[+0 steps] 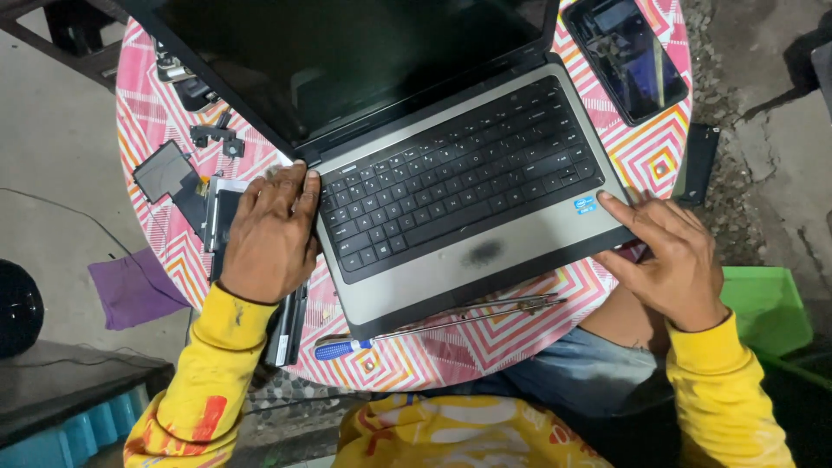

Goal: The person tests a laptop by typing on the keyboard, then closes it and flips it over. They remove the back cover and a hard drive, placing them on the table, and then reinsert the hard drive into the laptop.

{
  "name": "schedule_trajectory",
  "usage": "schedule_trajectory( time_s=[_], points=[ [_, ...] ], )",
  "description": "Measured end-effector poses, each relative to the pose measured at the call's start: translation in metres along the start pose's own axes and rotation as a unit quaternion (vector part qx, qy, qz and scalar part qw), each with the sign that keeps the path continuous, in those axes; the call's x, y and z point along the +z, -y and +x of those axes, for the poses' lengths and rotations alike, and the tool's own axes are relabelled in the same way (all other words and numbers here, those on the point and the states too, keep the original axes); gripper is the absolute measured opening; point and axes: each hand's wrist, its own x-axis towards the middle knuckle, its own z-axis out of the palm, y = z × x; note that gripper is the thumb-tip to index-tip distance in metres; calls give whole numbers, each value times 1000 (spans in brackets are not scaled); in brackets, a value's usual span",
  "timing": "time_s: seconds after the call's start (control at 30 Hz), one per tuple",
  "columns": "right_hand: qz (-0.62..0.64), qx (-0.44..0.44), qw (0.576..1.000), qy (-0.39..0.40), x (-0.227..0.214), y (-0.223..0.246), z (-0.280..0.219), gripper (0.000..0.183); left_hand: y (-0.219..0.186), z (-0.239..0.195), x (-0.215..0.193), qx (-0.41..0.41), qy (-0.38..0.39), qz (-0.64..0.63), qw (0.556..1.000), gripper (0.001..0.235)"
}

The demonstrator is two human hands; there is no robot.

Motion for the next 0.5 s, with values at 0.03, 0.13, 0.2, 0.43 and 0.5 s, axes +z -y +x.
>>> schedule_trajectory(
  time_s=[0.03, 0.13, 0.2, 0.43, 0.5],
  points=[
    [-10, 4, 1000, 9, 2, 0, -1, 58, -2, 1, -1, -3, -17, 1, 1000, 83],
    [-25, 4, 1000, 14, 9, -1, -6, 59, -11, 3, -4, -32, -43, -3, 999, 63],
    [-32, 2, 999, 8, 9, 3, -6, 57, -20, 6, -7, -55, -55, -10, 997, 59],
    [-3, 37, 998, 57, -3, 12, 7, 58, -50, 42, 5, -52, -140, -123, 981, 57],
    [10, 34, 996, 76, -4, 17, 9, 57, -56, 50, 12, -49, -162, -154, 973, 58]
  ],
)
